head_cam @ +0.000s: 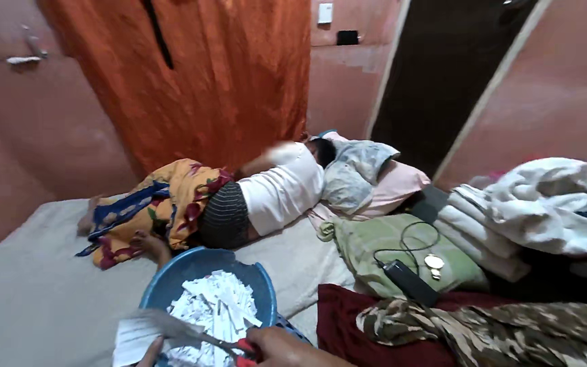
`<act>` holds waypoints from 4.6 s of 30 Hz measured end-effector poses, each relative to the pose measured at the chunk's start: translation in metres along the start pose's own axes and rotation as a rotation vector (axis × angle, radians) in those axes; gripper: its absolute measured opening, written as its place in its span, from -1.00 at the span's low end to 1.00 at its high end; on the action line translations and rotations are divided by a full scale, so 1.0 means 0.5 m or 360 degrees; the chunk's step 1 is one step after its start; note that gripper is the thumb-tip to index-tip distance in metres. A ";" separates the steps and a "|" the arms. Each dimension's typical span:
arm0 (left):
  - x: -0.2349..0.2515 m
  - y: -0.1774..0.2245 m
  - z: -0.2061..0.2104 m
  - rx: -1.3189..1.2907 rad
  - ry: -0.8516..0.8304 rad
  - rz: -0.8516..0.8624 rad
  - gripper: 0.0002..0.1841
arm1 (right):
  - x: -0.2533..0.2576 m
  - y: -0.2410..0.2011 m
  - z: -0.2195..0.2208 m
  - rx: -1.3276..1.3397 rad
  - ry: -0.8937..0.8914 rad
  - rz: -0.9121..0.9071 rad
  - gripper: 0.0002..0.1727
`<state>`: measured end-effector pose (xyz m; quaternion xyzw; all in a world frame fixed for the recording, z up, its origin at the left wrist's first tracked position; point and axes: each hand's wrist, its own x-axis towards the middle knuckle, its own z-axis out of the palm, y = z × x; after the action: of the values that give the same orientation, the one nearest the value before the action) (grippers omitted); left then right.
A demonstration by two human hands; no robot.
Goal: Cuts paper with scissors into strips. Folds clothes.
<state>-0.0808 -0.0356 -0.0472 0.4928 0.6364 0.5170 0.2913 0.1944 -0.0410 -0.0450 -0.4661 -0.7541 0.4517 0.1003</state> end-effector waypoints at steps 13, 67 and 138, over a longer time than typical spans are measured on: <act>-0.006 -0.042 -0.012 0.0155 -0.0017 -0.0187 -0.53 | 0.002 -0.016 0.000 -0.0134 -0.0068 0.0022 -0.43; 0.008 0.062 0.001 -0.0653 -0.0022 0.0270 -0.89 | -0.034 0.010 -0.028 -0.0154 0.0166 0.0010 -0.39; -0.040 0.101 0.082 -0.0498 -0.0705 -0.0439 -0.89 | -0.019 -0.008 0.034 0.0957 0.0101 0.0004 -0.63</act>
<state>-0.0215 -0.0400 -0.0143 0.4517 0.5308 0.4443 0.5629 0.1872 -0.0591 -0.0490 -0.4304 -0.5825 0.6400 0.2567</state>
